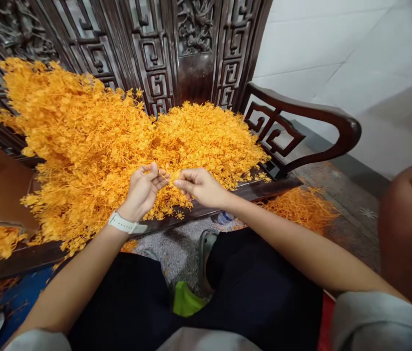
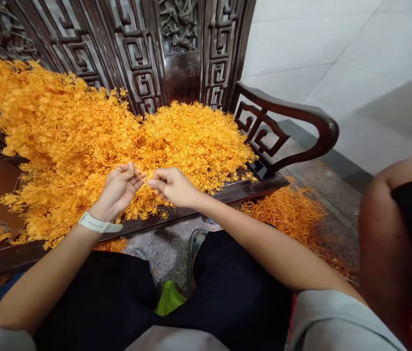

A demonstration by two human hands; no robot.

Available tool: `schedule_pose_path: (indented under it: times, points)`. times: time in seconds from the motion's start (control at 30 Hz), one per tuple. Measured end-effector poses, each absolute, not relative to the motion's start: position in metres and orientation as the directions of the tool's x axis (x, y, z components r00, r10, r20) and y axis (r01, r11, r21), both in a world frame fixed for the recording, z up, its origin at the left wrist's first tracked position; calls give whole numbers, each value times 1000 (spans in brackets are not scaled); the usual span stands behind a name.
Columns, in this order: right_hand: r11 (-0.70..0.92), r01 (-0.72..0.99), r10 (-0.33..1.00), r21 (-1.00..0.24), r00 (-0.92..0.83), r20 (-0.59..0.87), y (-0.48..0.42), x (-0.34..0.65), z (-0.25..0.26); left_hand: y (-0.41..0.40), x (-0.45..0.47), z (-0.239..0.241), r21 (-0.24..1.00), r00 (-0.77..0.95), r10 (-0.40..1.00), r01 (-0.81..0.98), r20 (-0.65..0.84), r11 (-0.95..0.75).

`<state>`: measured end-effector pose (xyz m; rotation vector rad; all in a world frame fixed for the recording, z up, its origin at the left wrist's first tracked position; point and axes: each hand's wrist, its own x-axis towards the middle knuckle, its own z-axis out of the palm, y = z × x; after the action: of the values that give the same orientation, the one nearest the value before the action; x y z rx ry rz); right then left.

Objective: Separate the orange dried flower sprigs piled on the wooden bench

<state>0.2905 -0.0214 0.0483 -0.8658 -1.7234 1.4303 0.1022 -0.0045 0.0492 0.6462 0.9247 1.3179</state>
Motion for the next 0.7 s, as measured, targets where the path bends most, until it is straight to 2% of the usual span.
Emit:
schedule_pose_path:
  times: [0.07, 0.1, 0.17, 0.2, 0.23, 0.27, 0.3, 0.33, 0.4, 0.43, 0.47, 0.53, 0.6, 0.7]
  points:
    - [181, 21, 715, -983, -690, 117, -50, 276, 54, 10, 90, 48, 830, -80, 974, -540, -212, 137]
    - [221, 2, 592, -975, -795, 132, -66, 270, 57, 19, 82, 48, 824, -134, 965, -554, -228, 118]
    - [293, -60, 249, -954, -959, 136, -90, 262, 65, 33, 63, 50, 819, -231, 942, -568, -245, 74]
    - [292, -92, 74, -952, -990, 119, -96, 263, 70, 37, 55, 51, 824, -259, 936, -563, -237, 53]
    - [254, -110, -32, -961, -994, 105, -97, 266, 74, 40, 48, 53, 834, -268, 939, -550, -215, 34]
    - [171, -130, -44, -977, -991, 124, -92, 272, 79, 39, 44, 54, 846, -260, 947, -533, -186, 20]
    - [67, -174, 56, -983, -983, 177, -83, 279, 84, 37, 42, 55, 856, -248, 955, -516, -163, 12]
    - [-25, -253, 262, -967, -935, 237, -70, 288, 87, 34, 42, 55, 863, -236, 960, -504, -154, 14]
    - [-68, -437, 745, -897, -620, 245, -41, 305, 92, 24, 49, 56, 867, -211, 964, -497, -164, 38]
    - [-41, -478, 884, -878, -426, 190, -26, 311, 92, 19, 54, 56, 866, -198, 965, -498, -175, 55]
    - [-26, -466, 952, -885, -282, 121, -14, 316, 90, 14, 59, 56, 865, -179, 967, -498, -181, 70]
    - [-58, -324, 982, -944, -187, 4, 0, 316, 81, 5, 69, 55, 868, -140, 975, -489, -172, 83]
    - [-40, -109, 962, -993, -274, -8, 0, 307, 67, -3, 79, 55, 876, -96, 984, -475, -149, 87]
    - [141, 119, 883, -983, -464, 71, -20, 287, 49, -14, 93, 54, 879, -22, 989, -463, -143, 117]
